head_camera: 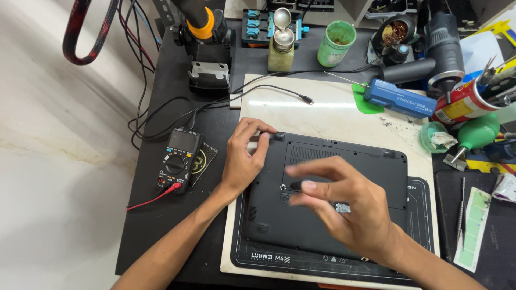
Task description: The person removes screws from the back of a laptop using a screwdriver, detaches a small panel, and then picks up a component before moving the laptop aside on the desk.
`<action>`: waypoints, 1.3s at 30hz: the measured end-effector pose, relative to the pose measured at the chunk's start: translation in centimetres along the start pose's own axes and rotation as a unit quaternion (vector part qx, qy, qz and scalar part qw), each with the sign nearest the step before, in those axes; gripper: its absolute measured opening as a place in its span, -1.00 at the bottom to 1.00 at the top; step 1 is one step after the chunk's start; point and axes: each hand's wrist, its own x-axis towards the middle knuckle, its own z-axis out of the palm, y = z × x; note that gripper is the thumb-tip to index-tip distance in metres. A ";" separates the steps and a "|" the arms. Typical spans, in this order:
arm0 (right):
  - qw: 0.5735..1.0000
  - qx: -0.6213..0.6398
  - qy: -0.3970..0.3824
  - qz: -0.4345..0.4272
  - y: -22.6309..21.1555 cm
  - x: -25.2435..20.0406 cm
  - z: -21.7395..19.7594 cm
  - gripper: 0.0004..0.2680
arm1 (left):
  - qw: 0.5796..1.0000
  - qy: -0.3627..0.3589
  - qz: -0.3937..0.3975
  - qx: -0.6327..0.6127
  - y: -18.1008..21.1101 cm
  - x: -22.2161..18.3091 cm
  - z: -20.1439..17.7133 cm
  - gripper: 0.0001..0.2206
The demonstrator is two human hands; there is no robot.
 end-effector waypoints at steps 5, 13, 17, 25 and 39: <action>1.000 -0.022 0.016 0.001 -0.1 -0.3 0.5 -0.68 | 0.999 -0.001 0.041 0.020 0.0 -0.1 0.1 -0.88; 0.997 -0.001 0.028 0.073 0.6 -0.2 0.8 -0.65 | 0.978 -0.002 0.138 0.154 0.6 -0.7 0.4 -0.90; 0.956 0.114 0.134 0.234 0.7 -1.1 -1.5 -0.66 | 0.966 0.007 0.188 0.179 1.9 -1.9 0.5 -0.88; 0.870 0.247 0.274 0.327 3.9 -5.4 -4.0 -0.89 | 0.938 -0.026 0.284 0.195 3.6 -3.6 0.9 -0.80; 0.893 0.244 0.231 0.300 3.6 -8.1 -1.3 -0.86 | 0.937 -0.069 0.271 0.211 4.3 -4.2 1.9 -0.79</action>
